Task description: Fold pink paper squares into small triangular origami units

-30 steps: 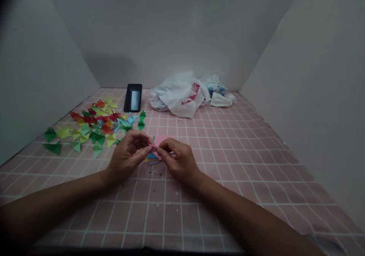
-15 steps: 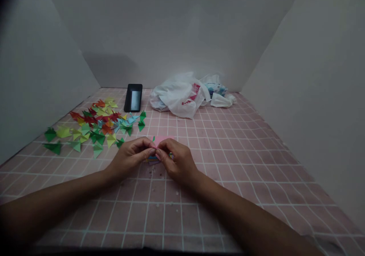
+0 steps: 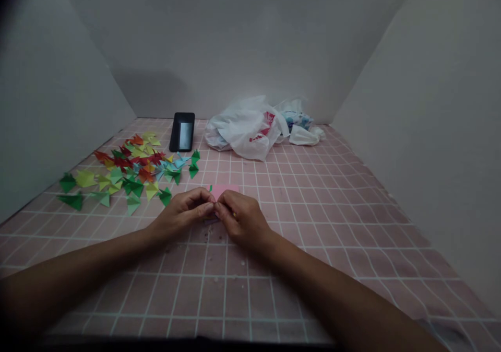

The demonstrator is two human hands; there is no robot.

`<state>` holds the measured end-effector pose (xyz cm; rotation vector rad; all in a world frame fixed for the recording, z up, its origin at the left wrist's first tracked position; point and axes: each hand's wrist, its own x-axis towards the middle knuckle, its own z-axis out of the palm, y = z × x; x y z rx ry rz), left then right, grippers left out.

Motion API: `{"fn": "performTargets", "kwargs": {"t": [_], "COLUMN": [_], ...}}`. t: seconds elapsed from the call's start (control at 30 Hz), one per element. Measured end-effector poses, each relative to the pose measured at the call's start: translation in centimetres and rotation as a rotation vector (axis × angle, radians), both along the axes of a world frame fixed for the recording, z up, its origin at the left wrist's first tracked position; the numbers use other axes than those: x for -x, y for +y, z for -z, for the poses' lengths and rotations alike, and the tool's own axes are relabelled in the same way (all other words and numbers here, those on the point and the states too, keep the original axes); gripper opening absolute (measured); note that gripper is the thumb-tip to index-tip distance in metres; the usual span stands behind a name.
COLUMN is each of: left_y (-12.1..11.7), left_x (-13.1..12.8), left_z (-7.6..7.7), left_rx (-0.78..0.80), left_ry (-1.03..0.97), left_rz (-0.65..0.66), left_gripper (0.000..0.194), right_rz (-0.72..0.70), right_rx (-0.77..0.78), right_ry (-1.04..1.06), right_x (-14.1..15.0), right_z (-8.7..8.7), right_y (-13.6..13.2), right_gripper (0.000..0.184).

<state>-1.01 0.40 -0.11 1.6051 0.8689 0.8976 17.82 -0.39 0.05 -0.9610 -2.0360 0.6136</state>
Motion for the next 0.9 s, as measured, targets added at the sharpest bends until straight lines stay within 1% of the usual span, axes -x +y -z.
{"fn": "performTargets", "kwargs": {"t": [0.07,0.13,0.27,0.33,0.4,0.5,0.63,0.7,0.8,0.9], "left_y": [-0.24,-0.49,-0.76,-0.7,-0.56,-0.37,-0.51,-0.66,-0.71,-0.51], "left_x": [-0.15,-0.28,-0.33,-0.23,-0.12,-0.05,-0.28,-0.4,-0.44,-0.39], "left_z": [0.03,-0.17,-0.51,-0.37,-0.08,0.25,0.24,0.21,0.31,0.41], "left_rx": [0.039,0.021,-0.078,-0.112,-0.131,-0.099,0.041,0.057,0.023,0.03], "left_ry": [-0.029,-0.011,0.066,0.117,0.145,0.114,0.039,0.044,0.058,0.06], "left_rz": [0.007,-0.009,-0.086,-0.107,-0.115,-0.122,-0.049,-0.037,-0.094,-0.155], "left_gripper": [0.02,0.023,0.028,0.027,0.026,0.025,0.028,0.03,0.031,0.034], "right_rz": [-0.005,-0.008,-0.009,-0.031,-0.058,-0.052,-0.007,-0.009,-0.032,-0.055], "right_rx": [-0.003,0.036,0.261,0.375,0.453,0.473,0.405,0.423,0.548,0.694], "right_ry": [0.016,0.035,0.103,0.157,0.211,0.234,0.184,0.195,0.288,0.448], "right_x": [0.1,0.24,0.51,0.61,0.67,0.67,0.6,0.63,0.73,0.83], "right_z": [-0.08,-0.11,-0.05,0.0,0.06,0.22,0.42,0.46,0.56,0.79], "right_y": [-0.2,-0.47,-0.85,-0.82,-0.69,-0.48,-0.41,-0.45,-0.43,-0.21], "right_gripper": [0.023,0.024,0.028,0.028,0.028,0.026,0.026,0.026,0.031,0.036]}}
